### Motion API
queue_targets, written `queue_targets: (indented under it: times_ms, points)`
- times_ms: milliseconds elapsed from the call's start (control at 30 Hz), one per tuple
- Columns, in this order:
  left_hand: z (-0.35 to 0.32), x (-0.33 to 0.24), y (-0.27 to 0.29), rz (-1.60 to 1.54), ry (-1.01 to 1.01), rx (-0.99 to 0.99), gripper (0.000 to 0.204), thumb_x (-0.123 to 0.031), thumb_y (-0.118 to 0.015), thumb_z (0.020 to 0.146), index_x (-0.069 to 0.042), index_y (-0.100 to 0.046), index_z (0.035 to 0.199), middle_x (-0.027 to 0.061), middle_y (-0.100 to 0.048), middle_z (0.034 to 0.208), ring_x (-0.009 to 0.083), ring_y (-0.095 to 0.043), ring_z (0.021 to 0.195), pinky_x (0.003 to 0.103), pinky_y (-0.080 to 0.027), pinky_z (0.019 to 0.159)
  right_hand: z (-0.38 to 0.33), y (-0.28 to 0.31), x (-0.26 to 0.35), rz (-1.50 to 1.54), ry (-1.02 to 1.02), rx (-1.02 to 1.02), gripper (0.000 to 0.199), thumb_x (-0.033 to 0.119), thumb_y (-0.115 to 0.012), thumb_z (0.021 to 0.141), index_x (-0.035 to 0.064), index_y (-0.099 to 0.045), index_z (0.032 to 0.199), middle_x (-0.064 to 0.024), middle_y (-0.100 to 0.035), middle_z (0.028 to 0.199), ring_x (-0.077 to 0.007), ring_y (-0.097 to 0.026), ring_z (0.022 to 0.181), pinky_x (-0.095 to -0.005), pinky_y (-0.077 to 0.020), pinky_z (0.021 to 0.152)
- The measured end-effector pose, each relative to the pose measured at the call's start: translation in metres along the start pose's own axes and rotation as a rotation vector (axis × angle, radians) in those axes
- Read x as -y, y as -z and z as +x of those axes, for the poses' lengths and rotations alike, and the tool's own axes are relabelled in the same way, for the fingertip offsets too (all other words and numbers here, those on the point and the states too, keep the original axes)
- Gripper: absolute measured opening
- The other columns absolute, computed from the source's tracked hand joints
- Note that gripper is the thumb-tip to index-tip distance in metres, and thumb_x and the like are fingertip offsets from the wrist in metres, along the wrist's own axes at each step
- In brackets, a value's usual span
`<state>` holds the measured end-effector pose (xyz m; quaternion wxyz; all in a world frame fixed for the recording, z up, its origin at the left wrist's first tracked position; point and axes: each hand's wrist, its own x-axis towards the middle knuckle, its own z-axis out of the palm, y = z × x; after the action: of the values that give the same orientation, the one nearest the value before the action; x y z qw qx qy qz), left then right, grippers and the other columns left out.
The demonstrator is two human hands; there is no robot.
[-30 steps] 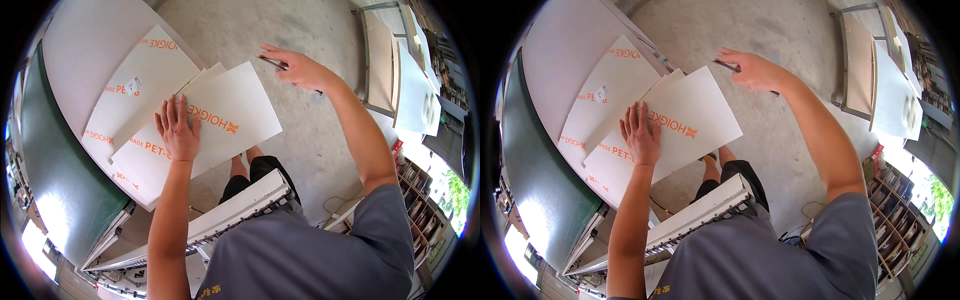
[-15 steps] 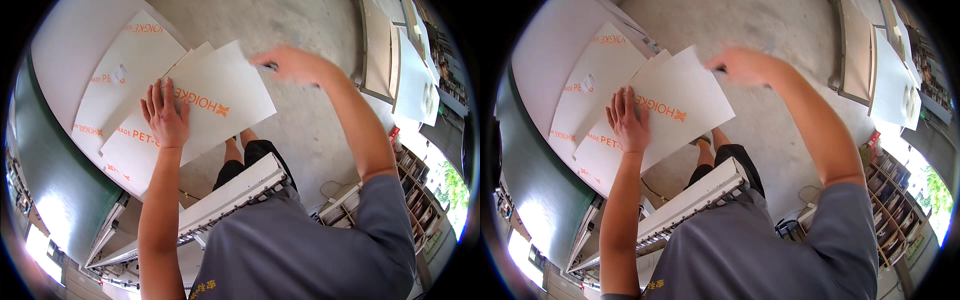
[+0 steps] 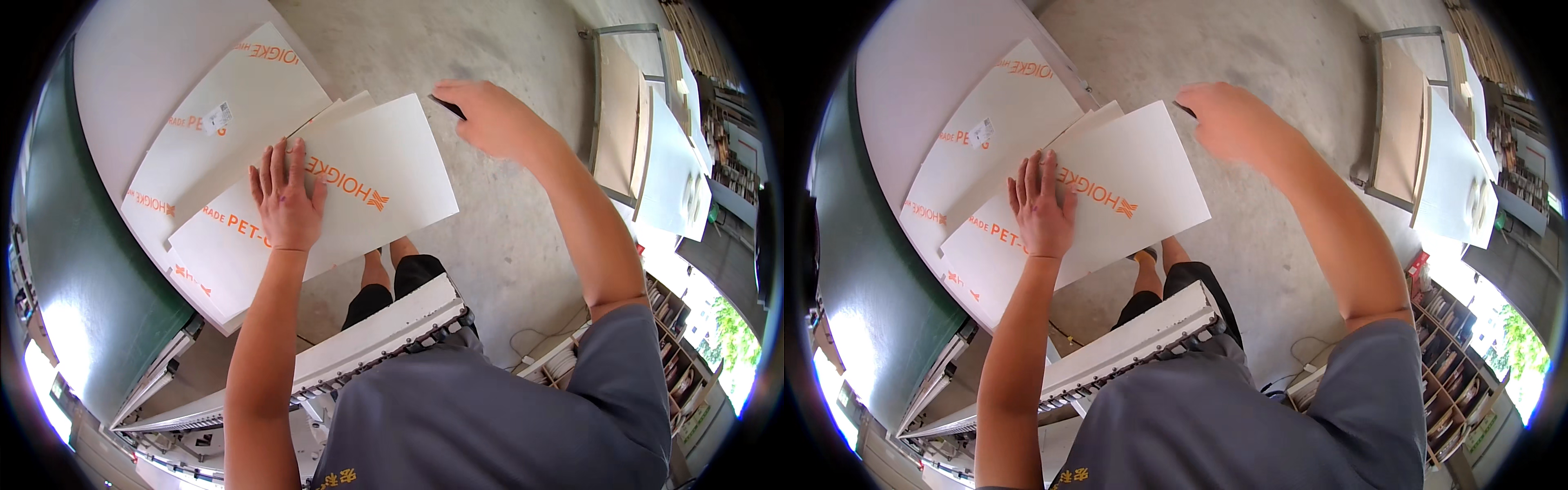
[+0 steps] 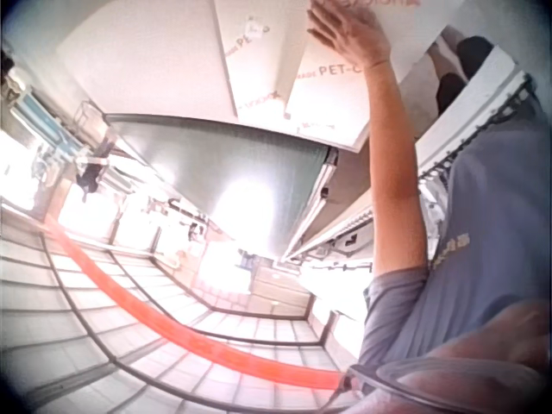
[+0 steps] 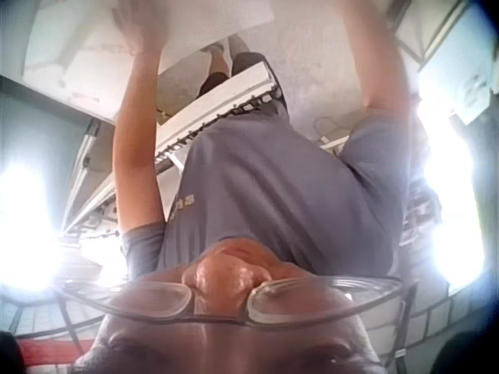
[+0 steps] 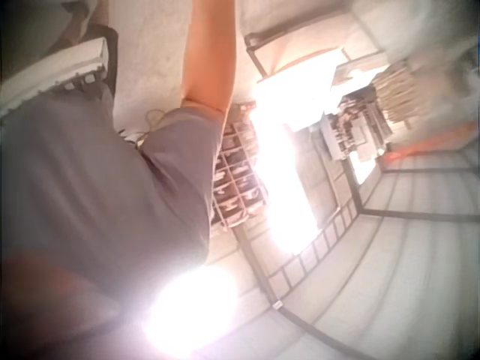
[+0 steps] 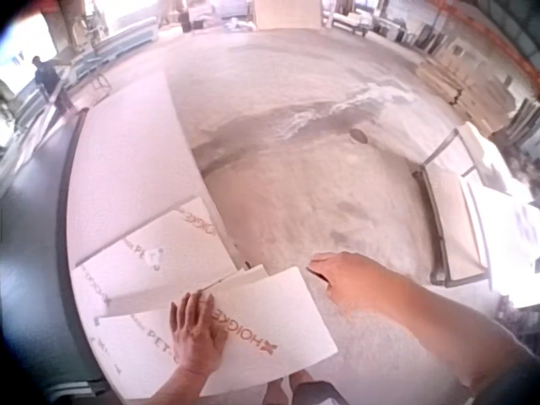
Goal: The person uses a utility knife to cut large white plastic sheets labeled 'HOIGKE' on a green workbench. They repeatedly align the sheets, score the material with the knife, and separate the cut pieces, stacking them on the table.
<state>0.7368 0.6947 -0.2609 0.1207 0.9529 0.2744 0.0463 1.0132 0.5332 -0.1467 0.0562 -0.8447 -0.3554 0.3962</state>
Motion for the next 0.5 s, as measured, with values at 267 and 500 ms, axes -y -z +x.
queue_targets:
  times_ms: [267, 500]
  points:
    - [0.0, -0.001, 0.002, -0.047, 0.0, -0.031, 0.06, -0.031, -0.064, 0.093, -0.016, -0.047, 0.149, 0.0087, -0.046, 0.152, 0.031, -0.038, 0.144, 0.051, -0.021, 0.123, 0.032, 0.0, 0.022, -0.14, -0.027, 0.125, 0.037, -0.008, -0.05, 0.082, 0.003, -0.065, 0.113, -0.0165, -0.067, 0.092, -0.0313, -0.061, 0.075, -0.0424, -0.048, 0.065]
    - [0.0, 0.0, 0.001, -0.038, 0.005, -0.047, 0.059, -0.03, -0.065, 0.093, -0.017, -0.048, 0.149, 0.008, -0.046, 0.152, 0.0306, -0.039, 0.144, 0.052, -0.023, 0.122, 0.04, 0.0, 0.039, -0.317, -0.038, 0.235, 0.027, -0.007, -0.051, 0.08, 0.0002, -0.067, 0.101, -0.0171, -0.065, 0.081, -0.031, -0.061, 0.069, -0.0422, -0.048, 0.061]
